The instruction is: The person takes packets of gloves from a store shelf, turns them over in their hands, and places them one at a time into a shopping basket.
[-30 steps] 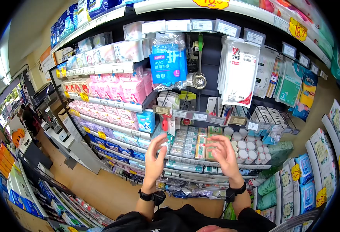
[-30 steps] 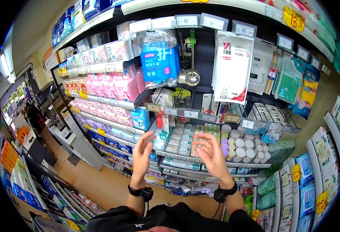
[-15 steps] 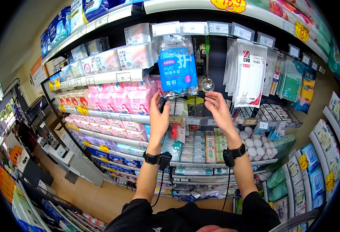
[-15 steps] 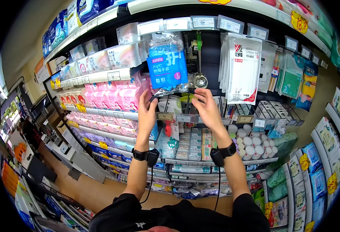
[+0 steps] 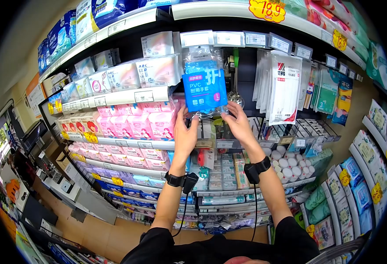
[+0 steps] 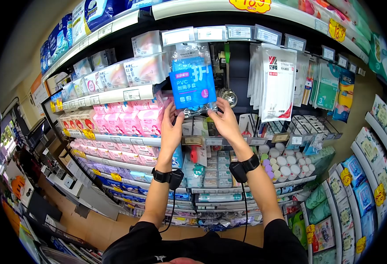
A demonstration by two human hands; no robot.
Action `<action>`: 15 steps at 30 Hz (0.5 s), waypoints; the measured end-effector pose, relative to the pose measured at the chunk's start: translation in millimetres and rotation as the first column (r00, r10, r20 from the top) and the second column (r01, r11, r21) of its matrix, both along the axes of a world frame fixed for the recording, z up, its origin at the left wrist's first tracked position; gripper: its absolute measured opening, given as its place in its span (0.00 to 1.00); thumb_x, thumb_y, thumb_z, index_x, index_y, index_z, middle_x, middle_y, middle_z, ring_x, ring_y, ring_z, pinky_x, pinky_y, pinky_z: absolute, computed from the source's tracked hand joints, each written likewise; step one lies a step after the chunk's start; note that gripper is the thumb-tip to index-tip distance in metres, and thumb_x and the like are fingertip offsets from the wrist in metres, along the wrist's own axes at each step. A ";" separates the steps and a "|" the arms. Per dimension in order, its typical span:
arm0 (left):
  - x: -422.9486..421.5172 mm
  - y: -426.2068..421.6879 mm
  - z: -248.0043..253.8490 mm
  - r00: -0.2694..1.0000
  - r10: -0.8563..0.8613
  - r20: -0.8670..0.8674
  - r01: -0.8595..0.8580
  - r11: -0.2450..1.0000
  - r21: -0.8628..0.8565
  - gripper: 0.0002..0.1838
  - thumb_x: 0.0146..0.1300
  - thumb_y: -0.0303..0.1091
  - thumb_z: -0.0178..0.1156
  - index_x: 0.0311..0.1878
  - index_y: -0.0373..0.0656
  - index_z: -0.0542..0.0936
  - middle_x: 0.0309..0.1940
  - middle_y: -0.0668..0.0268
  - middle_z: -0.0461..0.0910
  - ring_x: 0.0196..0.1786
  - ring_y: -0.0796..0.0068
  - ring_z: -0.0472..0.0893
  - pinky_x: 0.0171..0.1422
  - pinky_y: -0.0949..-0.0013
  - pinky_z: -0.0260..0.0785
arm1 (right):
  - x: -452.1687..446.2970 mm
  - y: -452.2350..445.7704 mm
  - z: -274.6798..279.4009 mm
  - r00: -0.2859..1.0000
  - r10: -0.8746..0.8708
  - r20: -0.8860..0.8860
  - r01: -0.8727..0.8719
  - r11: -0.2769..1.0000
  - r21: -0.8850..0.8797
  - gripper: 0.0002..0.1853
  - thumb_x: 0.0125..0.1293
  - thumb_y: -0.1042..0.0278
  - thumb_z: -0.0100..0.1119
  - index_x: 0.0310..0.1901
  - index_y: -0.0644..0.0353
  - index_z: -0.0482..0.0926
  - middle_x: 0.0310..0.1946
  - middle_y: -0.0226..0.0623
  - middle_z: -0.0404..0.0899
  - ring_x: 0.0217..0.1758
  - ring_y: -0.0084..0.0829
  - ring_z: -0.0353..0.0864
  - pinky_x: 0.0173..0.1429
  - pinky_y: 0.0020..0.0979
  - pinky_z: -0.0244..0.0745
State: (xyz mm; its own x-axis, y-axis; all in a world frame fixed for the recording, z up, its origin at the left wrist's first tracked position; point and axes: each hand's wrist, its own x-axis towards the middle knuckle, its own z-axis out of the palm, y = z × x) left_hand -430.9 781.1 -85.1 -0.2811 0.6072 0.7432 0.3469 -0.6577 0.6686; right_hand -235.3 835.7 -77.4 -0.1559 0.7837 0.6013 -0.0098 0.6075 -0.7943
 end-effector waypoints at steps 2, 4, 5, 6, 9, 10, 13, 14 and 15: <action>0.5 -5.9 3.7 0.997 -0.064 0.054 0.065 0.998 -0.020 0.30 0.70 0.32 0.60 0.71 0.31 0.65 0.59 0.53 0.77 0.60 0.66 0.77 0.65 0.65 0.69 | -2.4 -6.4 0.8 0.998 -0.057 0.001 0.057 0.996 0.065 0.34 0.68 0.66 0.65 0.69 0.69 0.61 0.64 0.55 0.71 0.71 0.42 0.70 0.71 0.38 0.69; -1.2 -4.8 7.0 0.986 -0.130 0.106 0.134 0.990 -0.034 0.28 0.70 0.32 0.60 0.70 0.31 0.66 0.57 0.55 0.78 0.56 0.70 0.79 0.61 0.68 0.71 | -4.9 -14.6 7.6 0.997 -0.076 -0.002 0.076 0.995 0.060 0.32 0.68 0.66 0.65 0.68 0.69 0.62 0.61 0.52 0.72 0.68 0.39 0.72 0.67 0.36 0.73; -3.1 -2.1 7.3 0.985 -0.123 0.120 0.128 0.991 -0.035 0.27 0.70 0.34 0.62 0.67 0.31 0.68 0.55 0.55 0.79 0.54 0.71 0.80 0.58 0.69 0.73 | -4.9 -17.9 9.8 0.996 -0.090 -0.003 0.090 0.994 0.053 0.31 0.68 0.67 0.65 0.67 0.69 0.64 0.58 0.49 0.74 0.65 0.35 0.75 0.63 0.34 0.76; -4.9 0.7 8.7 0.984 -0.116 0.133 0.121 0.992 -0.034 0.26 0.70 0.35 0.63 0.65 0.30 0.70 0.53 0.55 0.80 0.52 0.72 0.81 0.54 0.71 0.75 | -4.3 -18.1 12.4 0.995 -0.097 -0.005 0.097 0.994 0.053 0.31 0.68 0.67 0.65 0.67 0.69 0.64 0.58 0.49 0.74 0.65 0.35 0.75 0.63 0.34 0.76; -8.2 -0.1 18.8 0.938 -0.263 0.227 0.279 0.960 -0.041 0.23 0.71 0.35 0.63 0.62 0.31 0.70 0.52 0.57 0.80 0.51 0.76 0.81 0.53 0.73 0.74 | -5.6 -27.9 23.1 1.000 0.007 -0.002 -0.007 0.999 0.034 0.27 0.70 0.69 0.63 0.65 0.68 0.64 0.52 0.44 0.76 0.57 0.31 0.79 0.55 0.30 0.82; -7.2 -2.2 23.1 0.937 -0.266 0.225 0.281 0.959 -0.040 0.23 0.71 0.35 0.63 0.62 0.31 0.70 0.52 0.57 0.80 0.51 0.76 0.81 0.53 0.73 0.74 | -7.5 -34.9 27.7 0.988 0.102 -0.120 -0.104 0.994 -0.015 0.26 0.71 0.70 0.62 0.64 0.68 0.64 0.51 0.44 0.77 0.55 0.31 0.81 0.53 0.30 0.83; -2.7 -9.8 29.8 0.878 -0.338 0.339 0.364 0.931 -0.014 0.21 0.73 0.35 0.62 0.61 0.35 0.70 0.51 0.62 0.81 0.50 0.77 0.81 0.53 0.74 0.73 | -14.7 -51.3 34.5 0.947 0.182 -0.266 -0.205 0.977 -0.063 0.25 0.72 0.72 0.59 0.65 0.69 0.62 0.50 0.44 0.78 0.52 0.32 0.83 0.50 0.30 0.86; -3.0 -9.6 32.6 0.847 -0.395 0.355 0.416 0.909 0.018 0.22 0.72 0.35 0.62 0.63 0.35 0.69 0.52 0.62 0.81 0.51 0.77 0.81 0.53 0.74 0.74 | -15.9 -53.7 37.8 0.939 0.179 -0.294 -0.207 0.976 -0.068 0.25 0.73 0.73 0.58 0.66 0.69 0.61 0.49 0.44 0.79 0.50 0.32 0.84 0.50 0.31 0.87; -3.1 -10.4 34.5 0.813 -0.448 0.371 0.464 0.884 0.050 0.23 0.72 0.34 0.62 0.64 0.35 0.68 0.52 0.61 0.82 0.51 0.77 0.81 0.54 0.74 0.74 | -15.5 -56.0 40.2 0.940 0.177 -0.293 -0.204 0.977 -0.065 0.25 0.73 0.73 0.58 0.66 0.69 0.61 0.49 0.44 0.79 0.50 0.32 0.84 0.50 0.31 0.87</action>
State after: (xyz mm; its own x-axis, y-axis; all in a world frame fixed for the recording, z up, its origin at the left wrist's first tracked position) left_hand -433.9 770.7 -50.6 -0.2070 0.7607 0.6152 -0.2574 -0.6491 0.7159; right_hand -250.9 779.7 -37.2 -0.1412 0.8104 0.5686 -0.3517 0.4958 -0.7940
